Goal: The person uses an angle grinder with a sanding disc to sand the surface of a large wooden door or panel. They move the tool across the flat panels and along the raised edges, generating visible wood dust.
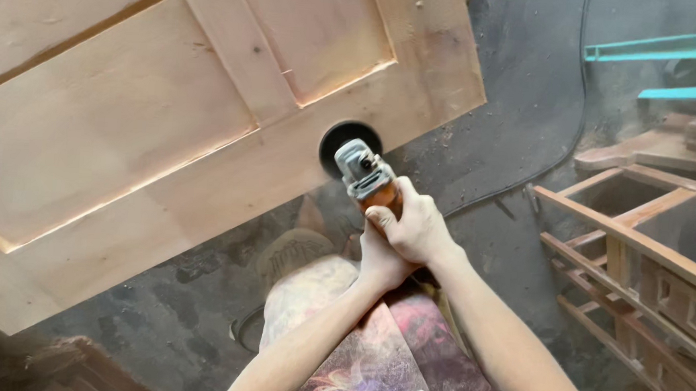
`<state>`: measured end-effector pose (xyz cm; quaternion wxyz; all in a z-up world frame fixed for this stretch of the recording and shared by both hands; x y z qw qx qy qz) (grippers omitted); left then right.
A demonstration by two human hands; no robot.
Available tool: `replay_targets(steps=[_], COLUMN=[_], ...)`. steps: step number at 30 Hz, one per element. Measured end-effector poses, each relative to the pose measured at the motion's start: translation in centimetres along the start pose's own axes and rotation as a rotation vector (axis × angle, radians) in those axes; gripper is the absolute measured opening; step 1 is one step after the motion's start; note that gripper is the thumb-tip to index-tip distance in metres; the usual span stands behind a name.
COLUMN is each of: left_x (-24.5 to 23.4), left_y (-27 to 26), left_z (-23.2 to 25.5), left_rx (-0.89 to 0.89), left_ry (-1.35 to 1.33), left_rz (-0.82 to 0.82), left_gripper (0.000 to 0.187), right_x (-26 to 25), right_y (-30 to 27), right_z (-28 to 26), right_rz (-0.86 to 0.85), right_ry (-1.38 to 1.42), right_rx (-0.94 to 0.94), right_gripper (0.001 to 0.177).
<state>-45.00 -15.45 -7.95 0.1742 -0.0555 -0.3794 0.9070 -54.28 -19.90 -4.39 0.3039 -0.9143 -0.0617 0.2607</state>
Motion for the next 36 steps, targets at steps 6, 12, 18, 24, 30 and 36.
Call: replay_targets(steps=[6, 12, 18, 24, 30, 36], left_x=[5.4, 8.6, 10.4, 9.6, 3.3, -4.5], left_y=[2.5, 4.6, 6.7, 9.0, 7.8, 2.8], left_z=[3.2, 4.7, 5.9, 7.7, 6.1, 0.2], left_rx=[0.009, -0.007, -0.006, -0.04, -0.034, -0.091], left_ry=[0.016, 0.053, 0.16, 0.385, 0.324, 0.252], left_rz=[-0.04, -0.08, -0.207, -0.387, -0.243, -0.03], left_gripper=[0.081, 0.088, 0.108, 0.119, 0.101, 0.072], right_x=[-6.0, -9.5, -12.1, -12.4, -7.2, 1.2], right_y=[1.4, 2.3, 2.8, 3.8, 5.1, 3.8], right_z=[2.7, 5.1, 7.9, 11.6, 6.7, -2.3], right_rz=[0.036, 0.095, 0.235, 0.422, 0.336, 0.067], right_ry=[-0.024, 0.013, 0.016, 0.32, 0.256, 0.137], right_rx=[-0.044, -0.053, -0.08, -0.082, -0.065, -0.075], right_gripper=[0.05, 0.056, 0.068, 0.074, 0.072, 0.062])
Point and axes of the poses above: each hand's wrist, its own y-axis towards the middle knuckle, its own x-axis out of the palm, z = x × y, the point moved 8 cm from there along y, towards the middle knuckle, and after that the axes turned 3 degrees about -z, right-handed, at the moved point
